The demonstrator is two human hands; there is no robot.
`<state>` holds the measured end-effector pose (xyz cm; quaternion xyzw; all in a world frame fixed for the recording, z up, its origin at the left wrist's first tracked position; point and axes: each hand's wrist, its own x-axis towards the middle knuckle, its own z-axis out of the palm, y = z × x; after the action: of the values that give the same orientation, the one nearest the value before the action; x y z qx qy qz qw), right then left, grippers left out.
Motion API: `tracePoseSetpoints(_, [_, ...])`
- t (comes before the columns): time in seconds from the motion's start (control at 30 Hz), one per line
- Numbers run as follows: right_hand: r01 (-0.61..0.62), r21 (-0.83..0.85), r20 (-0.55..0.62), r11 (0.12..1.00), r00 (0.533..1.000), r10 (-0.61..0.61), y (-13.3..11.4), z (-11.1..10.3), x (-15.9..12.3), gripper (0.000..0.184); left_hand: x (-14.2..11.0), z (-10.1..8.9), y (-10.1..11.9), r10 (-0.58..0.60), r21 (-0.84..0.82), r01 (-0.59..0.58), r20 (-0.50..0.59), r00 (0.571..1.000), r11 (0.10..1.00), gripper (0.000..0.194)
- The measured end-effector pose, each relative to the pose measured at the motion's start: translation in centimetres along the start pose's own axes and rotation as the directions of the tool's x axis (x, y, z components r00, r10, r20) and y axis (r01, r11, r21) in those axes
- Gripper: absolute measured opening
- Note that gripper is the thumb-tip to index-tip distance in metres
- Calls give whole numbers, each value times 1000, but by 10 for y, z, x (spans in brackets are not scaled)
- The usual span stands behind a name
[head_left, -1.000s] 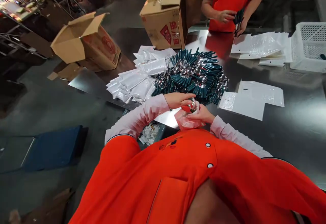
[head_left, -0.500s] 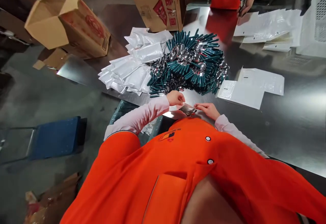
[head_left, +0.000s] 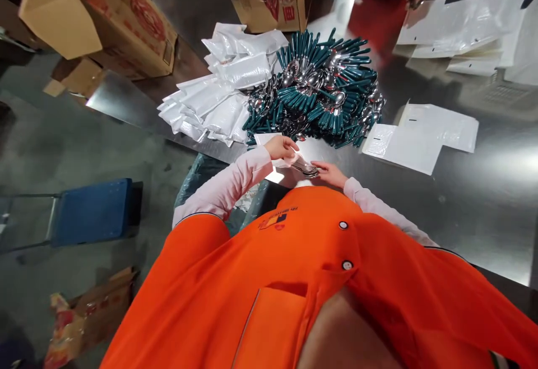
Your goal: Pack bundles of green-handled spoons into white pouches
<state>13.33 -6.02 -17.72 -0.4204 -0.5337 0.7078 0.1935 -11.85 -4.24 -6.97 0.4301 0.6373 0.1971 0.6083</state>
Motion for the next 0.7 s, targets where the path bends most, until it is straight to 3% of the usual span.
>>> tracePoseSetpoints(0.1, [116, -37, -35, 993, 992, -118, -24, 3, -2, 47, -7, -3, 9, -50, -200, 39, -51, 997, 979, 29])
tracePoseSetpoints(0.23, [176, -153, -81, 972, 978, -190, -57, 8, -15, 24, -17, 4, 16, -102, -388, 97, 6, 995, 917, 32])
tracePoseSetpoints(0.33, [145, -145, -149, 979, 975, -166, -78, 14, -26, 28, -23, 7, 17, -93, -428, 108, 57, 994, 897, 32])
tracePoseSetpoints(0.5, [79, -251, -226, 965, 964, -137, -89, 8, -33, 41, -18, 11, 6, -58, -352, 73, 53, 997, 933, 29])
tracePoseSetpoints(0.7, [-42, -306, -63, 951, 998, 23, -68, -15, -20, 45, 6, 21, -18, -27, -76, 19, -111, 993, 997, 21])
